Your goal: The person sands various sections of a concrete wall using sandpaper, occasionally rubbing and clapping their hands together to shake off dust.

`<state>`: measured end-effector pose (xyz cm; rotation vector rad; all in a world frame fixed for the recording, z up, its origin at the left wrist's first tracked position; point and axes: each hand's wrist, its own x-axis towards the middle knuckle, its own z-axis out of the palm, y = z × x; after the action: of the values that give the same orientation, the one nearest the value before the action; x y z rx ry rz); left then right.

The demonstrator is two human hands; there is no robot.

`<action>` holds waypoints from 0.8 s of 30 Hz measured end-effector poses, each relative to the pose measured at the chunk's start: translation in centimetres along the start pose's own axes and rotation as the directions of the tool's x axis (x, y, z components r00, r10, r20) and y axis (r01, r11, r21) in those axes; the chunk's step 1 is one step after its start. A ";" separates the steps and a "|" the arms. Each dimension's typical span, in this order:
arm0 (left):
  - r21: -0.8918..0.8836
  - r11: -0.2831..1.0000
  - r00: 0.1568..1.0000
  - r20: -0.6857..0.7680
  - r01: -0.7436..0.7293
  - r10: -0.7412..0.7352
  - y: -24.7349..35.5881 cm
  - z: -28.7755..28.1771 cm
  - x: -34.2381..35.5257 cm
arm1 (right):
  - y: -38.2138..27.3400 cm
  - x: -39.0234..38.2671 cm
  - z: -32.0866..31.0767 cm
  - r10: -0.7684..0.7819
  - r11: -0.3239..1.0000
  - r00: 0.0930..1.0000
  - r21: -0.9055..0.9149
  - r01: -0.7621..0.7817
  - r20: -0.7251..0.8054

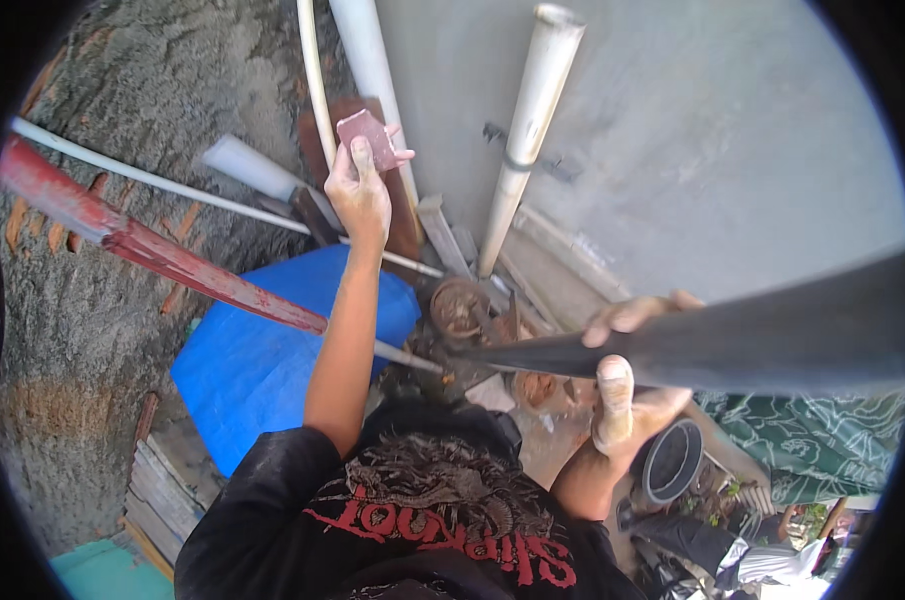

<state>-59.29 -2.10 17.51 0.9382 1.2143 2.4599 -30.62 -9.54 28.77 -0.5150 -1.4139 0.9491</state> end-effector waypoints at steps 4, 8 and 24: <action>0.058 0.998 0.999 -0.016 0.038 -0.037 -2.2 -2.2 0.5 | 1.1 2.0 -1.1 -0.113 0.949 0.944 0.316 0.010 0.309; 0.190 0.982 0.997 -0.077 0.024 -0.010 -2.8 -4.3 1.6 | 5.0 6.8 -2.4 -0.258 0.817 0.789 0.562 -0.131 0.558; 0.436 0.857 0.906 -0.180 -0.276 0.384 -5.9 8.2 17.3 | 11.1 40.9 13.6 -0.477 0.209 0.460 -0.411 0.887 0.749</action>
<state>-67.66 14.80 24.24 1.0185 1.8441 2.7244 -50.76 26.21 45.97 -0.1298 -2.2348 -0.4883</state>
